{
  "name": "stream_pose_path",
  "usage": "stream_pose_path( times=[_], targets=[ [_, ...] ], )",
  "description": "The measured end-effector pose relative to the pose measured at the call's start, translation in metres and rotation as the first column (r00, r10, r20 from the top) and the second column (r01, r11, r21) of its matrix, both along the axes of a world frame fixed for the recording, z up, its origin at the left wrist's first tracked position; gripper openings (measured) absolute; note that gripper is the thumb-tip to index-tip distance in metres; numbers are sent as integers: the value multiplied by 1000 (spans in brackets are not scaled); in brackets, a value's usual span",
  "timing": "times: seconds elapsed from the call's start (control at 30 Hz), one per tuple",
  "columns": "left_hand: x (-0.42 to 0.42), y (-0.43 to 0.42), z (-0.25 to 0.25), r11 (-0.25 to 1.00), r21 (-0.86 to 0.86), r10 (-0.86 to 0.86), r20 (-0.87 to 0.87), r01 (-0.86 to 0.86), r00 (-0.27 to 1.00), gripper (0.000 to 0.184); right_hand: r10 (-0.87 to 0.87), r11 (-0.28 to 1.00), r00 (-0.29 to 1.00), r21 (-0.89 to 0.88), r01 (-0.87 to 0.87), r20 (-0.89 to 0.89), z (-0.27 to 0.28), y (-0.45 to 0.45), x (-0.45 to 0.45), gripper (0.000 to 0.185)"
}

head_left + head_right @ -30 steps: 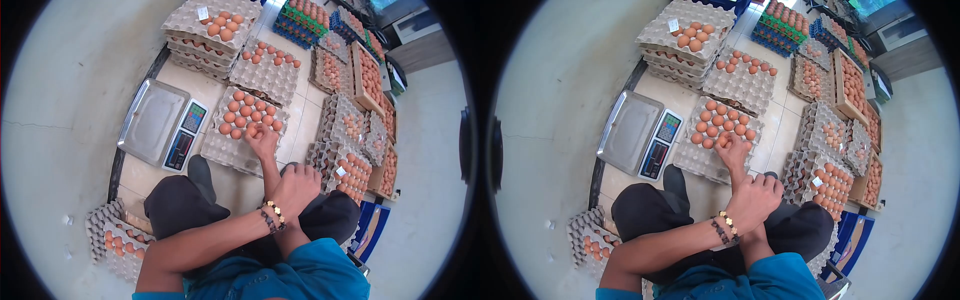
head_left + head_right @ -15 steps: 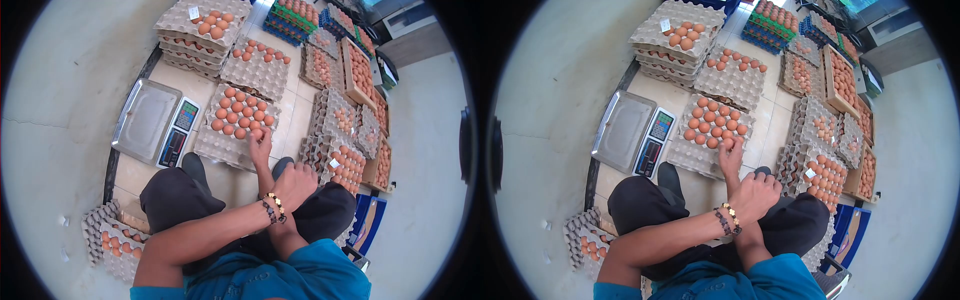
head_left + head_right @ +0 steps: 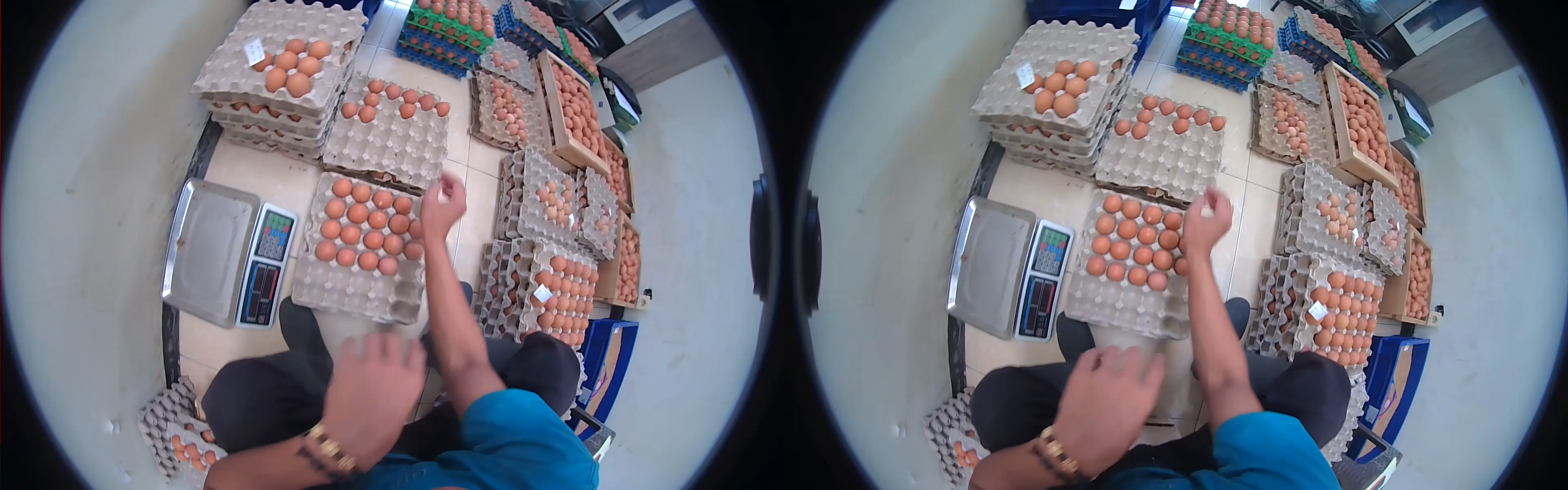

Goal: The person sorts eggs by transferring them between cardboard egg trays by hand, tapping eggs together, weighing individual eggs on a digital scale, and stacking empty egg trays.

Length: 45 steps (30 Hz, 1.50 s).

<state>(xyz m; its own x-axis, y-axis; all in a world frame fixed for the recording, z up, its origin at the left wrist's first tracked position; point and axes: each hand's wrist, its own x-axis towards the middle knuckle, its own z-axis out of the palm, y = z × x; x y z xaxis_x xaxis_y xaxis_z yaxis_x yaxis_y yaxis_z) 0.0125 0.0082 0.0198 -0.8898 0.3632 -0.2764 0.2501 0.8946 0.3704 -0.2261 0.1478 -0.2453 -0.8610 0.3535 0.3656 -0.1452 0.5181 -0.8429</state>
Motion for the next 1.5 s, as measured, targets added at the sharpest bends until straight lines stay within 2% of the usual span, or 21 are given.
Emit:
stream_pose_path(
  times=[0.03,0.17,0.23,0.37,0.47,0.5,0.6,0.63,0.73,0.8,0.83,0.87,0.9,1.0,1.03,1.13,1.2,1.27,1.37,1.47,1.5],
  targets=[
    [-5,-12,4,999,-32,18,-11,-18,1000,41,35,998,999,-50,-34,23,1,-3,-40,27],
    [-21,-36,18,991,-131,43,69,-34,997,44,219,824,970,512,-240,104,-26,6,-182,42],
    [-21,-37,14,985,-172,37,139,-12,990,53,212,679,934,643,-353,289,-13,4,-222,46],
    [-31,-37,6,992,-120,71,249,-42,966,57,194,508,846,687,-519,496,-29,0,-284,47],
    [-38,-38,3,986,-142,123,252,-89,960,57,242,479,837,690,-542,490,-37,4,-311,42],
    [-40,-38,1,985,-141,133,255,-99,958,57,344,534,781,576,-619,521,-37,10,-319,37],
    [-38,-37,-3,986,-130,139,255,-108,957,56,441,868,803,38,-496,400,-33,27,-316,31],
    [-36,-37,-5,987,-120,137,250,-110,958,55,514,853,821,-253,-457,250,-32,39,-317,36],
    [-39,-40,-5,990,-98,127,269,-104,955,55,502,613,830,-777,-145,241,-50,72,-336,38],
    [-42,-40,-5,991,-90,119,286,-98,951,55,349,931,733,-304,-200,585,-56,84,-344,47],
    [-42,-40,-5,992,-89,116,290,-94,950,55,163,964,689,34,-263,706,-33,70,-328,48],
    [-42,-40,-5,992,-88,114,293,-91,949,55,-55,871,657,358,-336,752,-21,56,-316,49],
    [-42,-39,-5,992,-88,117,286,-95,951,56,-142,820,712,485,-304,688,-26,50,-313,54],
    [-41,-36,-5,986,-102,152,251,-130,956,59,-161,794,728,525,-305,667,-31,38,-309,60],
    [-40,-35,-5,983,-103,174,236,-153,956,60,-76,831,718,442,-338,692,-28,41,-308,57],
    [-42,-36,1,980,-91,193,232,-176,953,63,243,970,692,-174,-170,679,-43,73,-305,47],
    [-41,-37,5,984,-95,170,230,-151,958,64,314,938,709,-322,-129,632,-33,84,-283,41],
    [-35,-36,8,988,-118,123,221,-99,968,65,625,675,657,-715,-182,422,-30,102,-265,36],
    [-32,-30,14,988,-139,96,250,-63,963,66,700,492,662,-853,-173,270,-7,98,-201,36],
    [-24,-24,5,991,82,115,-75,-109,991,48,732,313,655,-947,-76,189,10,86,-123,31],
    [-19,-18,2,996,40,83,-68,-81,994,48,711,425,650,-901,-91,270,6,85,-92,32]
  ],
)
